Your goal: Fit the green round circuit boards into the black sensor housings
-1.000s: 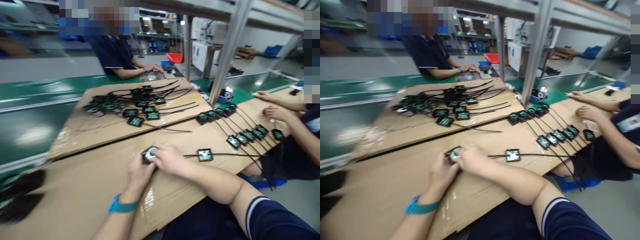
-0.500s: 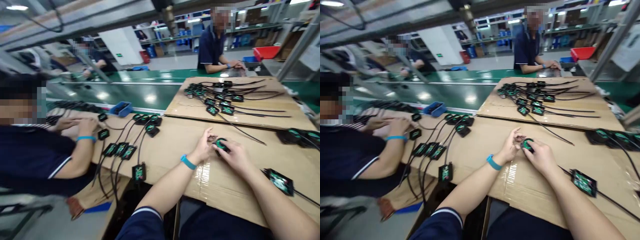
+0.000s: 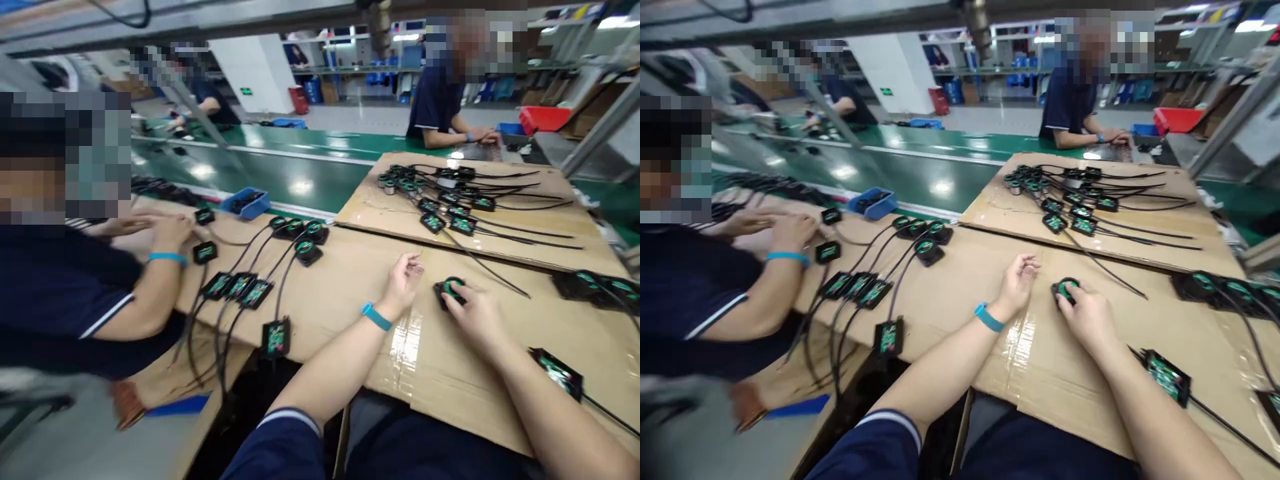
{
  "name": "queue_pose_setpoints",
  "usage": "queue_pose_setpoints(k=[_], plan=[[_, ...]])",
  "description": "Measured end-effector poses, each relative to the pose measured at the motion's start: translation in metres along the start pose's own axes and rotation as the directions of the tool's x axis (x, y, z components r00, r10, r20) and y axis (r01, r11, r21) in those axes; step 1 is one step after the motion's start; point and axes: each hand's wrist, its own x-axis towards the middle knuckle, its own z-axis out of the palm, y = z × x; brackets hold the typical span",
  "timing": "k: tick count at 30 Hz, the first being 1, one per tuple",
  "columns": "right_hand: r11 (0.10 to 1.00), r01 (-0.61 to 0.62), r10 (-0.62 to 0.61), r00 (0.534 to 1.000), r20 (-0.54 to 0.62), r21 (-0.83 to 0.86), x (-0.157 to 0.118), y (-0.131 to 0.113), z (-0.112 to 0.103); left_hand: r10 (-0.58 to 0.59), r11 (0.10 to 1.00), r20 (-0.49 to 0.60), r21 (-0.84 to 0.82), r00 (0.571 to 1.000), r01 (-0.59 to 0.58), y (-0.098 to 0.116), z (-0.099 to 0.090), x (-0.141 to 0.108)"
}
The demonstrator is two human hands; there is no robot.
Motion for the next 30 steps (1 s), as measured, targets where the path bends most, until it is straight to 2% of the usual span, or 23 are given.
queue_pose_setpoints(k=[4,7,9,11,14,17,19,21,25,27,30], plan=[[0.993,-0.116,0.117,0.99,0.082,-0.025,-0.003,-0.023,-0.013,-0.096,0.995,-0.012,0.032,0.995,0.096,-0.003,-0.002,-0.006],[0.989,-0.107,0.135,0.935,0.328,-0.101,0.009,-0.029,-0.021,-0.106,0.991,-0.048,0.073,0.993,0.11,-0.01,-0.006,-0.003],[0.974,-0.168,0.215,0.9,0.38,-0.154,0.015,-0.02,-0.034,-0.105,0.987,-0.03,0.119,0.994,0.108,-0.013,-0.009,0.001],[0.937,-0.282,0.339,0.878,0.338,-0.207,0.015,-0.005,-0.057,-0.104,0.984,-0.021,0.141,0.994,0.106,-0.012,-0.011,0.003],[0.828,-0.483,0.54,0.823,0.174,-0.283,0.006,0.029,-0.093,-0.113,0.983,-0.039,0.144,0.993,0.118,-0.005,-0.009,0.001],[0.738,-0.597,0.638,0.769,0.036,-0.313,0.002,0.071,-0.109,-0.123,0.978,-0.042,0.164,0.991,0.128,0.0,-0.004,0.0],[0.727,-0.62,0.647,0.762,-0.006,-0.295,0.002,0.094,-0.107,-0.126,0.976,-0.033,0.174,0.992,0.129,0.0,-0.004,0.001],[0.747,-0.611,0.628,0.778,-0.025,-0.261,0.005,0.11,-0.102,-0.127,0.977,-0.016,0.169,0.992,0.128,-0.005,-0.005,0.004],[0.779,-0.592,0.592,0.803,-0.064,-0.207,0.016,0.119,-0.093,-0.131,0.983,0.001,0.131,0.991,0.13,-0.017,-0.002,0.006],[0.794,-0.578,0.577,0.814,-0.066,-0.188,0.018,0.113,-0.094,-0.147,0.983,-0.01,0.105,0.989,0.147,-0.011,0.002,0.0],[0.818,-0.554,0.551,0.832,-0.066,-0.152,0.016,0.117,-0.101,-0.15,0.98,-0.051,0.124,0.987,0.156,0.015,0.0,-0.014]])
